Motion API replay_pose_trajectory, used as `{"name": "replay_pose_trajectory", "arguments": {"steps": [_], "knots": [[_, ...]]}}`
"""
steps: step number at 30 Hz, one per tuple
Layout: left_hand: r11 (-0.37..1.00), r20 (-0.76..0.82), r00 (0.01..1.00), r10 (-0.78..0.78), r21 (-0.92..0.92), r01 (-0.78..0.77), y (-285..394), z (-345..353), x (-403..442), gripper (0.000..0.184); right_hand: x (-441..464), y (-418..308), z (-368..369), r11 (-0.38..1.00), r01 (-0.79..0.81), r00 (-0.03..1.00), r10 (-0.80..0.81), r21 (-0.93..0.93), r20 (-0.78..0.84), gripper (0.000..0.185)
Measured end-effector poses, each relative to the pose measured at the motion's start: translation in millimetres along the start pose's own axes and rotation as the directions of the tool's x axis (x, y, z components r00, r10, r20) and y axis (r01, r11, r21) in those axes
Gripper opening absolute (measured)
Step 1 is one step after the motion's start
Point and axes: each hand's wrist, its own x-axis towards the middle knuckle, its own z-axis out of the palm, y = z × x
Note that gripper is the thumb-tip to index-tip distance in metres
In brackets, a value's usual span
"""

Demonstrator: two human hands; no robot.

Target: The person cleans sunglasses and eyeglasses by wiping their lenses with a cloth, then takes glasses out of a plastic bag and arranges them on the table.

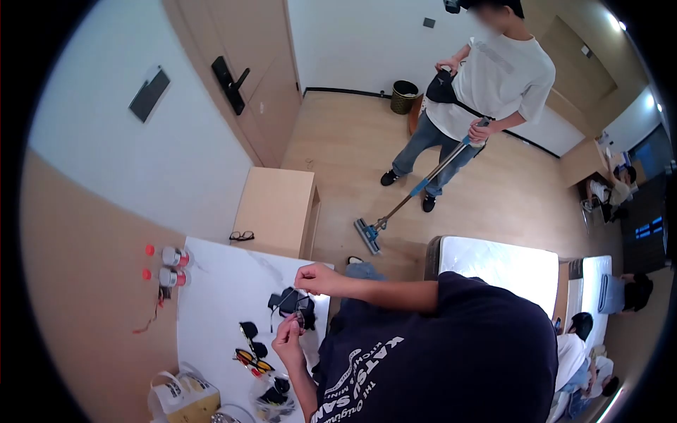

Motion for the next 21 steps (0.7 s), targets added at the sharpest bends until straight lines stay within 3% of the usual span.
{"name": "replay_pose_trajectory", "arguments": {"steps": [8,11,12,15,21], "knots": [[0.989,0.050,0.989,-0.137,0.061,0.134,30,86,89,0.020,39,-18,-117,0.990,0.137,0.988,-0.136,0.013,-0.080,0.009],[0.979,0.053,0.981,-0.187,0.091,0.182,42,120,113,0.017,55,-27,-155,0.995,0.097,0.992,-0.099,-0.034,-0.081,0.008],[0.969,0.056,0.977,-0.204,0.154,0.193,48,129,119,0.017,61,-34,-165,0.996,0.088,0.995,-0.089,-0.010,-0.056,0.008],[0.961,0.020,0.974,-0.227,0.165,0.221,49,151,137,0.016,75,-59,-193,0.979,0.098,0.994,-0.105,-0.176,-0.035,0.011],[0.947,-0.118,0.963,-0.241,0.188,0.260,62,171,157,0.014,120,-86,-222,0.941,0.127,0.983,-0.078,-0.314,0.165,0.013]]}}
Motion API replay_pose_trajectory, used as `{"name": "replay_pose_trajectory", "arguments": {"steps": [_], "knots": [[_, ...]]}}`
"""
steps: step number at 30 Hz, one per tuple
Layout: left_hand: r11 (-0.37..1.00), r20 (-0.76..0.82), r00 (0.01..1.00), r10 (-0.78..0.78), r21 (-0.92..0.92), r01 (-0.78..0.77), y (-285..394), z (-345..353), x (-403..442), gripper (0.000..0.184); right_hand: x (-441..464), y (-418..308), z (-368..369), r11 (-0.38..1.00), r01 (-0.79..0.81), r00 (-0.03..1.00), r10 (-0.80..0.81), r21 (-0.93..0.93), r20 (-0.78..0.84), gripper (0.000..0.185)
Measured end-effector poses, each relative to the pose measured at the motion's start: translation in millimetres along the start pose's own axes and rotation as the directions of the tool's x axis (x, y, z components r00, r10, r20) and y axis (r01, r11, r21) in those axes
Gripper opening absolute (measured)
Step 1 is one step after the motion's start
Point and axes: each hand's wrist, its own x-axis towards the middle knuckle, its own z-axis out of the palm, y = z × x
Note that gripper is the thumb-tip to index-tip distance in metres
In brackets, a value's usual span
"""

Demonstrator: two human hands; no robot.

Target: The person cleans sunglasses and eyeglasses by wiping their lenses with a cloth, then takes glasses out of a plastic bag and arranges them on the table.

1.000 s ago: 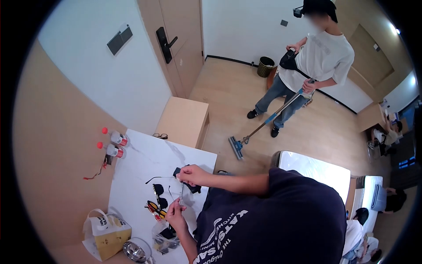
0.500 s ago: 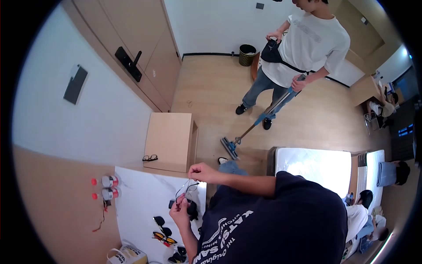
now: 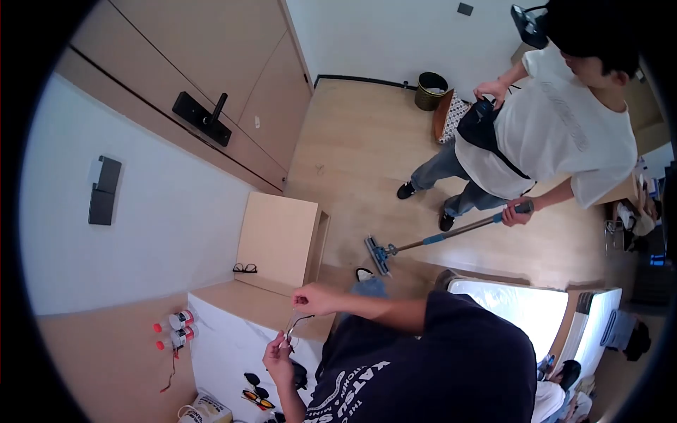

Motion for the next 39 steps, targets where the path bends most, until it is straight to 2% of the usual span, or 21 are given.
{"name": "replay_pose_trajectory", "arguments": {"steps": [4,7,10,16,19,22,25,27,28,29,30,31,32,33,34,36,39], "knots": [[0.999,-0.118,0.993,-0.020,0.029,0.024,8,6,-5,0.016,24,6,-6,0.996,0.045,0.992,-0.035,-0.077,0.124,0.015],[0.997,-0.177,0.984,-0.036,0.061,0.048,9,13,-1,0.016,32,17,-4,0.975,0.183,0.979,-0.170,-0.122,0.109,0.011],[0.996,-0.177,0.983,-0.046,0.063,0.058,9,19,-1,0.015,37,33,-3,0.980,0.196,0.973,-0.188,-0.048,0.132,0.009],[0.997,-0.179,0.982,-0.060,0.042,0.069,10,29,0,0.016,33,43,-13,0.994,0.097,0.985,-0.103,0.050,0.142,0.013],[0.999,-0.195,0.980,-0.037,0.017,0.041,8,28,-4,0.014,34,42,-9,0.977,0.094,0.990,-0.112,0.193,0.086,0.017],[1.000,-0.189,0.982,-0.018,-0.027,0.013,-1,23,-11,0.013,38,42,-4,0.961,0.012,0.984,-0.061,0.276,0.169,0.020],[0.997,-0.191,0.982,0.001,-0.070,-0.014,-21,17,-21,0.010,35,38,2,0.966,-0.116,0.970,0.061,0.231,0.234,0.021],[0.995,-0.238,0.971,-0.010,-0.094,-0.012,-30,13,-30,0.008,29,46,8,0.989,-0.064,0.981,0.038,0.135,0.189,0.021],[0.991,-0.231,0.973,0.029,-0.123,-0.059,-42,6,-34,0.006,25,49,18,0.995,-0.038,0.979,0.020,0.090,0.201,0.022],[0.995,-0.241,0.966,0.096,-0.002,-0.099,-60,-7,-35,0.009,20,44,23,0.999,-0.033,0.973,0.035,-0.013,0.228,0.024],[0.993,-0.284,0.956,0.075,0.104,-0.047,-44,-3,-44,0.010,16,38,26,0.994,-0.008,0.959,0.039,-0.110,0.281,0.025],[0.995,-0.311,0.946,0.095,0.047,-0.084,-43,-3,-50,0.010,13,39,35,0.992,-0.104,0.927,0.125,-0.077,0.355,0.028],[0.988,-0.307,0.951,0.033,0.154,0.016,-39,-10,-60,0.013,10,42,46,0.967,-0.190,0.877,0.246,-0.173,0.413,0.028],[0.990,-0.337,0.932,0.134,0.096,-0.108,-78,-23,-63,0.009,9,42,53,0.944,-0.288,0.801,0.331,-0.164,0.499,0.028],[0.985,-0.395,0.912,0.112,-0.074,-0.153,-92,-27,-72,0.005,9,38,64,0.934,-0.225,0.761,0.345,-0.276,0.549,0.030],[0.991,-0.462,0.885,0.062,-0.077,-0.109,-91,-42,-93,0.002,6,27,94,0.917,-0.248,0.689,0.393,-0.312,0.609,0.035],[0.937,-0.529,0.848,-0.025,-0.307,-0.165,-124,-72,-125,0.002,2,14,153,0.889,-0.149,0.649,0.419,-0.434,0.635,0.037]]}}
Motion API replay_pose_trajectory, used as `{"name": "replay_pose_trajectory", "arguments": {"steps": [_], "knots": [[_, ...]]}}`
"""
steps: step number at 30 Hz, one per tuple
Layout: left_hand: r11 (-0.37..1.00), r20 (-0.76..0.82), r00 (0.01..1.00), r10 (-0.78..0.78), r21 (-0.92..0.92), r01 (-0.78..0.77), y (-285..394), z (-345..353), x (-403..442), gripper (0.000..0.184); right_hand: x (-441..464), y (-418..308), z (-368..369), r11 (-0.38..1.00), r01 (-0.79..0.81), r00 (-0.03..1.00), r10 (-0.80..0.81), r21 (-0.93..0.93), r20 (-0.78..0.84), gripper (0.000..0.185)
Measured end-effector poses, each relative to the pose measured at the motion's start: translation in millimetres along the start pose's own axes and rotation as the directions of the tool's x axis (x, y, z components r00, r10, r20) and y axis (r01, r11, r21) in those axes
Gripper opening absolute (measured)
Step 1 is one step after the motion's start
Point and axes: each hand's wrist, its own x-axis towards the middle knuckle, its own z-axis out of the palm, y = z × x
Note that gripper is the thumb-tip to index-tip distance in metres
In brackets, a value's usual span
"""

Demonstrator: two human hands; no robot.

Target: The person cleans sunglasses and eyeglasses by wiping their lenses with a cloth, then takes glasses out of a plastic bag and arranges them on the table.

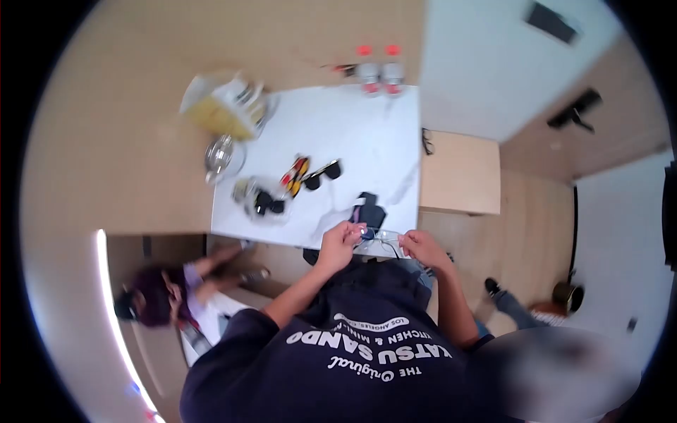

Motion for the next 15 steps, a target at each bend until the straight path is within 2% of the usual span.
{"name": "replay_pose_trajectory", "arguments": {"steps": [3,4,5,7,8,9,11,12,15], "knots": [[0.990,-0.150,0.989,-0.006,-0.139,-0.015,-3,-57,-12,0.008,39,-40,48,0.999,0.034,0.999,-0.033,-0.012,0.016,0.038],[0.999,-0.197,0.980,-0.011,0.031,0.017,-4,-79,-16,0.012,52,-53,63,0.999,0.047,0.998,-0.046,-0.021,0.042,0.038],[0.998,-0.274,0.960,0.055,0.005,-0.056,-18,-101,-17,0.013,72,-66,79,0.998,0.059,0.996,-0.057,-0.030,0.070,0.039],[0.993,-0.413,0.906,0.095,0.103,-0.057,8,-134,-34,0.011,104,-88,107,0.995,0.045,0.996,-0.037,-0.092,0.080,0.038],[0.973,-0.467,0.861,0.201,0.197,-0.121,0,-153,-38,0.012,120,-99,119,0.986,0.075,0.994,-0.062,-0.150,0.091,0.038],[0.941,-0.506,0.813,0.288,0.308,-0.141,-7,-170,-42,0.013,129,-119,134,0.992,-0.020,0.997,0.028,-0.126,0.069,0.038],[0.833,-0.522,0.718,0.460,0.533,-0.146,-13,-199,-55,0.014,162,-121,154,0.977,0.097,0.995,-0.090,-0.187,0.049,0.038],[0.879,-0.530,0.759,0.378,0.462,-0.115,-9,-208,-62,0.019,176,-118,163,0.967,0.129,0.992,-0.128,-0.218,0.019,0.038],[0.697,-0.450,0.720,0.527,0.714,-0.063,-9,-225,-61,0.025,201,-121,186,0.920,0.169,0.971,-0.217,-0.355,-0.100,0.039]]}}
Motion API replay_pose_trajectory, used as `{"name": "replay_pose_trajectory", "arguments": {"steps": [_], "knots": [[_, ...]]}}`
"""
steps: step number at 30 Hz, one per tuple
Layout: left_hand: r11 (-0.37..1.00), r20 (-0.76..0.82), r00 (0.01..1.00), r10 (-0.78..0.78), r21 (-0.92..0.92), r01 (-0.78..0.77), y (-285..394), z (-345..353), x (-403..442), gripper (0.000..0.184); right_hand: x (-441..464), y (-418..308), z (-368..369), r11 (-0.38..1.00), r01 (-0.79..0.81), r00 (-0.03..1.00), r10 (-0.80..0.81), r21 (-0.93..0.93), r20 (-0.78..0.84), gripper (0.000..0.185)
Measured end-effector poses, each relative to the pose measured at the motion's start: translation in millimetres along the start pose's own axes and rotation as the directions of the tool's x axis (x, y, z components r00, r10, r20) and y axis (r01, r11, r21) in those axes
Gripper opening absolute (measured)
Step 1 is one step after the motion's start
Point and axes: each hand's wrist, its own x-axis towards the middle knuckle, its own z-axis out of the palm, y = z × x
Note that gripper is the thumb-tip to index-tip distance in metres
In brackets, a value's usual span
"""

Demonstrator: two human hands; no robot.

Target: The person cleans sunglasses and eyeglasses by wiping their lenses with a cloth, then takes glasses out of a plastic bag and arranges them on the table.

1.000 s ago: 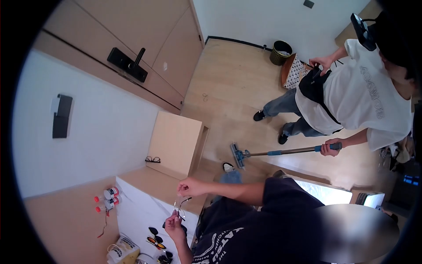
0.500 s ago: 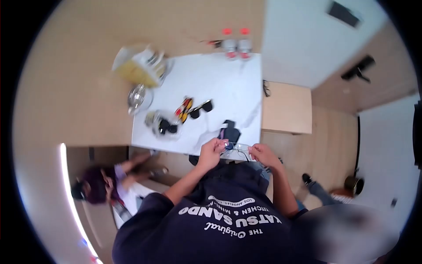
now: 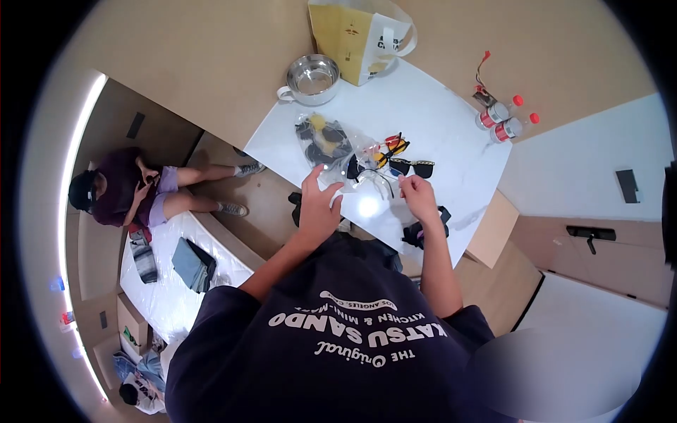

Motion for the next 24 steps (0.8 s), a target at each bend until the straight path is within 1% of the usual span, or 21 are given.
{"name": "replay_pose_trajectory", "arguments": {"steps": [1,4,5,6,8,9,10,12,14,15,16,17,20,22,24], "knots": [[0.999,0.055,0.998,0.033,-0.003,-0.033,-7,1,2,0.038,5,1,12,1.000,0.014,1.000,-0.014,0.020,-0.014,0.037],[0.999,0.039,0.999,0.036,0.002,-0.036,-10,15,7,0.049,17,-1,50,0.997,0.016,0.999,-0.012,0.078,-0.049,0.034],[0.999,0.049,0.999,0.012,-0.030,-0.011,-11,20,8,0.054,22,0,62,0.996,-0.033,0.997,0.039,0.085,-0.070,0.035],[0.997,0.037,0.999,0.022,-0.080,-0.019,-15,23,10,0.052,23,-6,74,0.992,-0.083,0.992,0.091,0.094,-0.090,0.037],[0.983,0.018,0.999,0.036,-0.181,-0.033,-20,31,15,0.050,23,-21,94,0.956,-0.126,0.989,0.140,0.265,-0.037,0.033],[0.979,0.008,0.999,0.042,-0.201,-0.039,-21,33,17,0.048,23,-23,104,0.906,-0.112,0.994,0.100,0.409,0.050,0.027],[0.974,-0.001,0.999,0.049,-0.219,-0.048,-22,35,20,0.046,17,-35,108,0.883,-0.152,0.984,0.095,0.443,0.150,0.028],[0.973,-0.025,0.997,0.070,-0.220,-0.074,-17,33,26,0.041,19,-25,124,0.890,-0.114,0.979,0.026,0.442,0.200,0.036],[0.976,-0.058,0.993,0.100,-0.190,-0.110,-6,27,35,0.034,9,-21,115,0.883,-0.065,0.994,0.015,0.464,0.110,0.038],[0.968,-0.051,0.987,0.149,-0.196,-0.157,-3,26,38,0.032,0,-21,105,0.880,-0.042,0.998,0.016,0.473,0.060,0.039],[0.957,-0.043,0.979,0.201,-0.207,-0.205,1,27,42,0.029,-2,-8,93,0.901,-0.045,0.999,0.035,0.432,0.031,0.035],[0.941,-0.032,0.967,0.254,-0.221,-0.254,4,30,44,0.027,-7,5,79,0.899,-0.051,0.998,0.065,0.435,-0.016,0.032],[0.893,0.121,0.947,0.296,-0.388,-0.230,15,47,49,0.023,-41,34,31,0.890,-0.073,0.967,0.173,0.449,-0.186,0.025],[0.881,0.192,0.912,0.364,-0.389,-0.270,21,62,53,0.024,-66,55,8,0.884,-0.041,0.923,0.212,0.466,-0.320,0.019],[0.864,0.240,0.863,0.445,-0.368,-0.343,23,83,61,0.024,-89,71,-12,0.798,-0.064,0.880,0.328,0.599,-0.343,0.015]]}}
